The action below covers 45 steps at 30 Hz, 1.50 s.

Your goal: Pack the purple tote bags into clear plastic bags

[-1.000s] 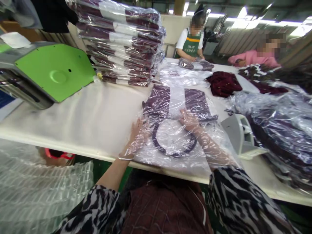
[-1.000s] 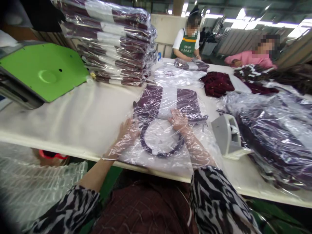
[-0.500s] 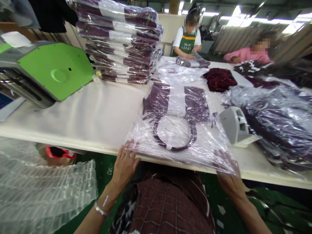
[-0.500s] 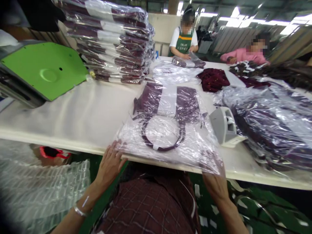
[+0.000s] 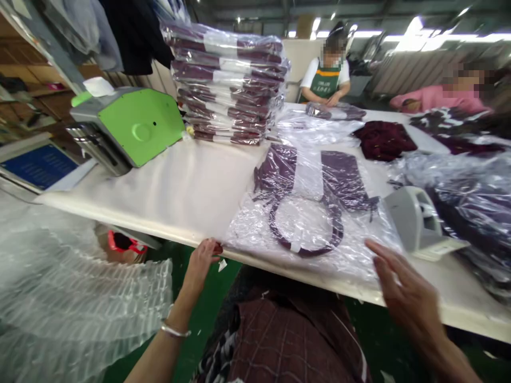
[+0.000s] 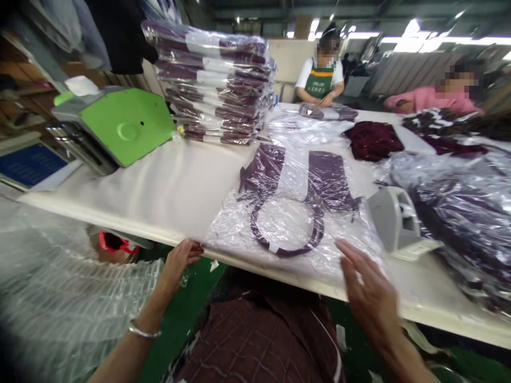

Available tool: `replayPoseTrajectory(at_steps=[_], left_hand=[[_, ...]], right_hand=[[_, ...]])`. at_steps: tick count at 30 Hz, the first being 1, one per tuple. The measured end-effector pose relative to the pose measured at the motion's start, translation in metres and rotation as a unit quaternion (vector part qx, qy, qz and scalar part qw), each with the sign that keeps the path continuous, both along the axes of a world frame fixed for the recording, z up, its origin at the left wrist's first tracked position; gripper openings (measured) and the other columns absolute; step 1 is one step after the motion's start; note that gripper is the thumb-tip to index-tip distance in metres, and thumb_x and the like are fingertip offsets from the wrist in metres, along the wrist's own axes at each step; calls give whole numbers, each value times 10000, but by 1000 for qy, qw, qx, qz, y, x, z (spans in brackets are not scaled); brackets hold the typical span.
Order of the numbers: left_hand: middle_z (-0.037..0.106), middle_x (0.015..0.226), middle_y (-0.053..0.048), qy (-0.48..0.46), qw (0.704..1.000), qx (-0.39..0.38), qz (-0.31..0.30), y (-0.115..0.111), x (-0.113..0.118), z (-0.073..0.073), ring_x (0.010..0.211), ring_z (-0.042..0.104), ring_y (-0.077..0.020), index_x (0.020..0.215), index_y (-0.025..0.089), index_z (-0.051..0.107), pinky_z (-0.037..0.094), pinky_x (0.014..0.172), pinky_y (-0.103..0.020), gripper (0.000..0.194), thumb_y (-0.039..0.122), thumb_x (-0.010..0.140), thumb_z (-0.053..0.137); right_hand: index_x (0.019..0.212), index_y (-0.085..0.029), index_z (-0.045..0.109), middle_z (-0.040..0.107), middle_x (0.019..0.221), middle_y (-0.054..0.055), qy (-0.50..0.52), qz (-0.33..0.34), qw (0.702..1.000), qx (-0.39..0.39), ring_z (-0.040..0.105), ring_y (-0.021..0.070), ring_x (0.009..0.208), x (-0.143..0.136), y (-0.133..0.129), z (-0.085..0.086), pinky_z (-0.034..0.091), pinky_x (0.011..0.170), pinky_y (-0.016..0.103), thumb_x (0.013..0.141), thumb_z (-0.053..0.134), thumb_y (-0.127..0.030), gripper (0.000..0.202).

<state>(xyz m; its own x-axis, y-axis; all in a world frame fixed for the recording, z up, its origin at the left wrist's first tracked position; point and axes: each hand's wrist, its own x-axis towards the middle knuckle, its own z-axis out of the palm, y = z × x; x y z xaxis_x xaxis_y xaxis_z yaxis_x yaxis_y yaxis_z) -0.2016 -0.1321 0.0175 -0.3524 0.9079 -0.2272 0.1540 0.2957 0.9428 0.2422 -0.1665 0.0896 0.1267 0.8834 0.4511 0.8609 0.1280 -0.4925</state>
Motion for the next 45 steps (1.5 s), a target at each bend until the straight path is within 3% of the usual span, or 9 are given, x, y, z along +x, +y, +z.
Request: replayPoseTrajectory(at_steps=[4, 8, 12, 21, 26, 31, 34, 38, 45], left_hand=[[744, 716, -75, -35, 998, -49, -1, 18, 17, 10, 724, 749, -260, 771, 179, 636, 599, 631, -342, 538, 706, 671, 683], [746, 689, -53, -11, 999, -32, -23, 15, 23, 6, 681, 730, -227, 707, 186, 656, 573, 624, -308, 418, 605, 706, 646], [710, 645, -16, -6, 1000, -10, -15, 12, 28, 6, 687, 708, -216, 631, 210, 622, 565, 664, -305, 298, 493, 720, 595], [684, 652, -15, 65, 993, -39, -93, 18, 13, 28, 654, 654, -217, 679, 217, 648, 498, 597, -291, 403, 614, 743, 616], [622, 598, -11, 18, 984, 40, -171, 47, 46, 84, 626, 578, -181, 593, 221, 576, 501, 667, -296, 407, 575, 794, 581], [757, 1024, -71, 62, 939, 203, -272, 120, 80, 135, 978, 672, -238, 980, 208, 736, 529, 928, -359, 397, 522, 905, 504], [666, 1356, -92, 190, 894, 284, -289, 188, 89, 123, 1243, 592, -259, 1279, 207, 655, 436, 1104, -412, 451, 420, 895, 552], [759, 1134, -74, 365, 834, 209, -357, 264, 101, 79, 1066, 654, -242, 1156, 217, 721, 463, 1018, -390, 353, 344, 838, 637], [747, 832, -21, 421, 815, 166, -361, 286, 108, 56, 861, 638, -201, 807, 216, 731, 435, 852, -326, 176, 326, 863, 604]], right_hand=[[1543, -259, 456, 444, 1599, 60, -77, 233, 969, 15, 323, 254, 1526, -129, 103, 28, 256, 1264, 542, 1040, 365, -459, 548], [1567, -192, 416, 280, 1675, 103, -164, 272, 942, -104, 140, 304, 1578, -193, 155, -5, 78, 1279, 560, 1010, 494, -514, 648], [1538, -192, 460, 326, 1659, 101, -180, 284, 923, -189, 145, 318, 1574, -193, 170, -38, 68, 1264, 588, 996, 496, -575, 665], [1544, -196, 444, 432, 1591, 165, -33, 394, 907, -143, 349, 328, 1500, -200, 109, 0, 282, 1233, 562, 870, 716, -539, 804], [1435, -204, 544, 603, 1411, 147, 29, 365, 927, -83, 539, 337, 1319, -220, 87, -12, 446, 1126, 534, 832, 754, -415, 673], [924, -230, 700, 717, 873, 61, 248, 203, 944, -79, 684, 224, 847, -180, 156, 10, 576, 817, 383, 942, 509, -321, 212], [814, -204, 667, 695, 747, 31, 433, 145, 872, -174, 674, 196, 704, -135, 203, 16, 567, 647, 322, 791, 672, -422, 219], [655, -185, 610, 640, 593, -5, 531, 89, 812, -226, 552, 118, 518, -92, 240, -8, 440, 505, 244, 526, 830, -488, 396], [668, -189, 638, 620, 577, -39, 517, 59, 823, -230, 503, 94, 506, -72, 255, -31, 389, 496, 221, 541, 813, -424, 319]])
